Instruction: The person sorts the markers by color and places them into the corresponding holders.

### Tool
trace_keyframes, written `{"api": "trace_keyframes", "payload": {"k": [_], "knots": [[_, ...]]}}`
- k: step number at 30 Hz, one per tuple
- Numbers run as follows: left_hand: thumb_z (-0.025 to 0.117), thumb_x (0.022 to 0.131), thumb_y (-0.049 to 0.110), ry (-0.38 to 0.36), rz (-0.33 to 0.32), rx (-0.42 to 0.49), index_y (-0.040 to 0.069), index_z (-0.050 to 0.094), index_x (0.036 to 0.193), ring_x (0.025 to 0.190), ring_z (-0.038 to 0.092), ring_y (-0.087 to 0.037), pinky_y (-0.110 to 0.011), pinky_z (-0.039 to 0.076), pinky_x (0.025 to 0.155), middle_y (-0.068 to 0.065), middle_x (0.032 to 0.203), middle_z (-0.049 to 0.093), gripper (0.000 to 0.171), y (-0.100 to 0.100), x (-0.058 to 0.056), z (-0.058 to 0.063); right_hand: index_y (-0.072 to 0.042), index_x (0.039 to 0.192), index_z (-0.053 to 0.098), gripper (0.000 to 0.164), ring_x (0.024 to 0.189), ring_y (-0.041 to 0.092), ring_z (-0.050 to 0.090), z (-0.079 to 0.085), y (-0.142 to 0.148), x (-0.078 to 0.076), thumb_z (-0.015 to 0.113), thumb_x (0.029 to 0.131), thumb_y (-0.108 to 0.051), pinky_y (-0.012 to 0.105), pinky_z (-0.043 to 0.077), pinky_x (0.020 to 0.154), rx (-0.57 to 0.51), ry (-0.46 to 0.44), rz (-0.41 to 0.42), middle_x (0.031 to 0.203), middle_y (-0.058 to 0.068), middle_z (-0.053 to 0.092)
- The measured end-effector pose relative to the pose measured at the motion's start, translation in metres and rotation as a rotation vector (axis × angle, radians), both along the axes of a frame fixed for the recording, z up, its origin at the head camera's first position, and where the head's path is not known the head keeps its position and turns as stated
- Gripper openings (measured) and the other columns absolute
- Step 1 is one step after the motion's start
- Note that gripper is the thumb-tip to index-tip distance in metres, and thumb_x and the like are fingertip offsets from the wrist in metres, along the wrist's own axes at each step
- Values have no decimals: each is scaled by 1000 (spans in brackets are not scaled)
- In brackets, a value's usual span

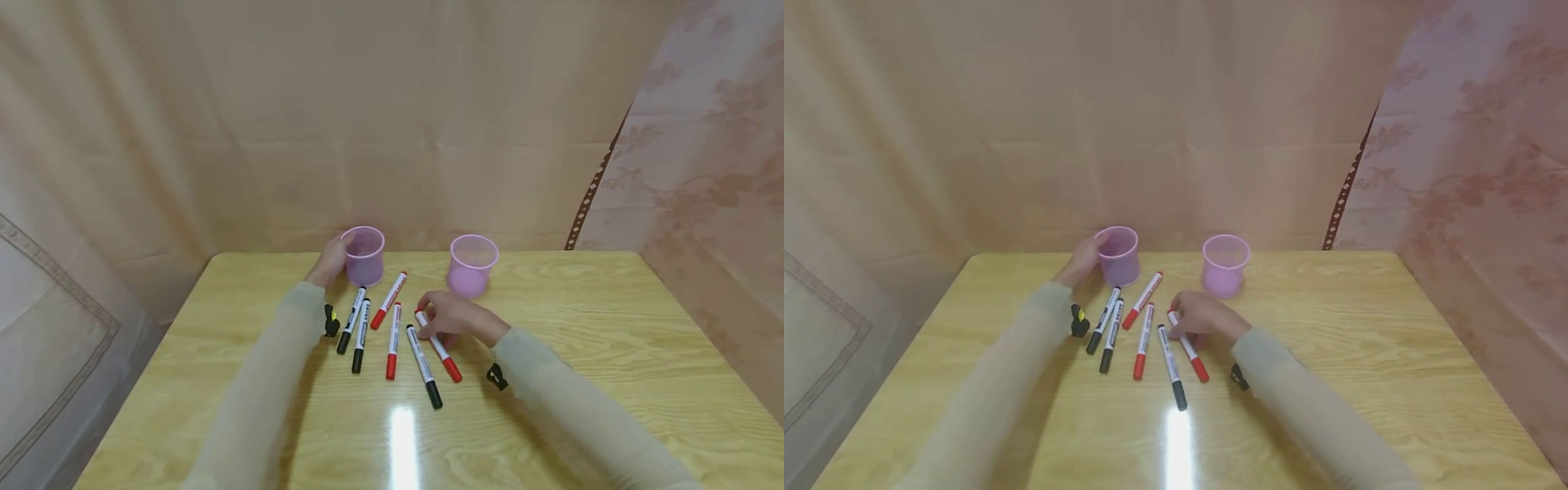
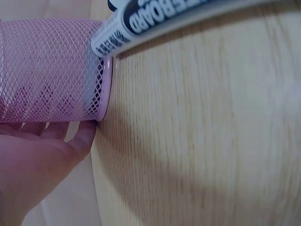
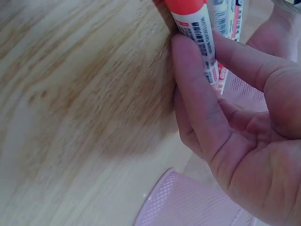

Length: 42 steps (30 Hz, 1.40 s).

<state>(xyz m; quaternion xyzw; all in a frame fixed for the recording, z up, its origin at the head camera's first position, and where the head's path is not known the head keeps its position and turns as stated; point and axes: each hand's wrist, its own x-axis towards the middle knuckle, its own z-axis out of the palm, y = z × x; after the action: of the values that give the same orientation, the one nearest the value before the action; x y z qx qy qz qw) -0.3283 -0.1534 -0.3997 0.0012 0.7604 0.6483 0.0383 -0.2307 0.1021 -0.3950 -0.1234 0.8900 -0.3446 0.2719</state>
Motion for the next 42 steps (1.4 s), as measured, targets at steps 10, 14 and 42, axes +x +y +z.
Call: {"api": "trace_keyframes", "payload": {"k": [10,14,42], "knots": [[29,105,30,-23,-38,34,1,47,135,125,44,-28,-36,28,108,-17,133,51,45,6,0,1,-3,122,51,48,62,22,63,0,3,1,75,81,-12,35,55,52,36,16,21,93,11,56],[29,105,30,-25,-44,36,2,48,134,124,44,-29,-37,28,108,-16,132,51,45,6,0,-1,-4,122,51,48,62,22,62,-2,6,0,75,81,-12,35,55,51,8,5,19,95,11,56],[29,104,31,-51,-53,29,2,49,133,118,47,-31,-39,32,104,-17,129,53,45,7,-1,-9,0,122,54,46,69,22,64,6,21,-18,73,80,-7,38,56,54,-75,-42,30,101,13,60]]}}
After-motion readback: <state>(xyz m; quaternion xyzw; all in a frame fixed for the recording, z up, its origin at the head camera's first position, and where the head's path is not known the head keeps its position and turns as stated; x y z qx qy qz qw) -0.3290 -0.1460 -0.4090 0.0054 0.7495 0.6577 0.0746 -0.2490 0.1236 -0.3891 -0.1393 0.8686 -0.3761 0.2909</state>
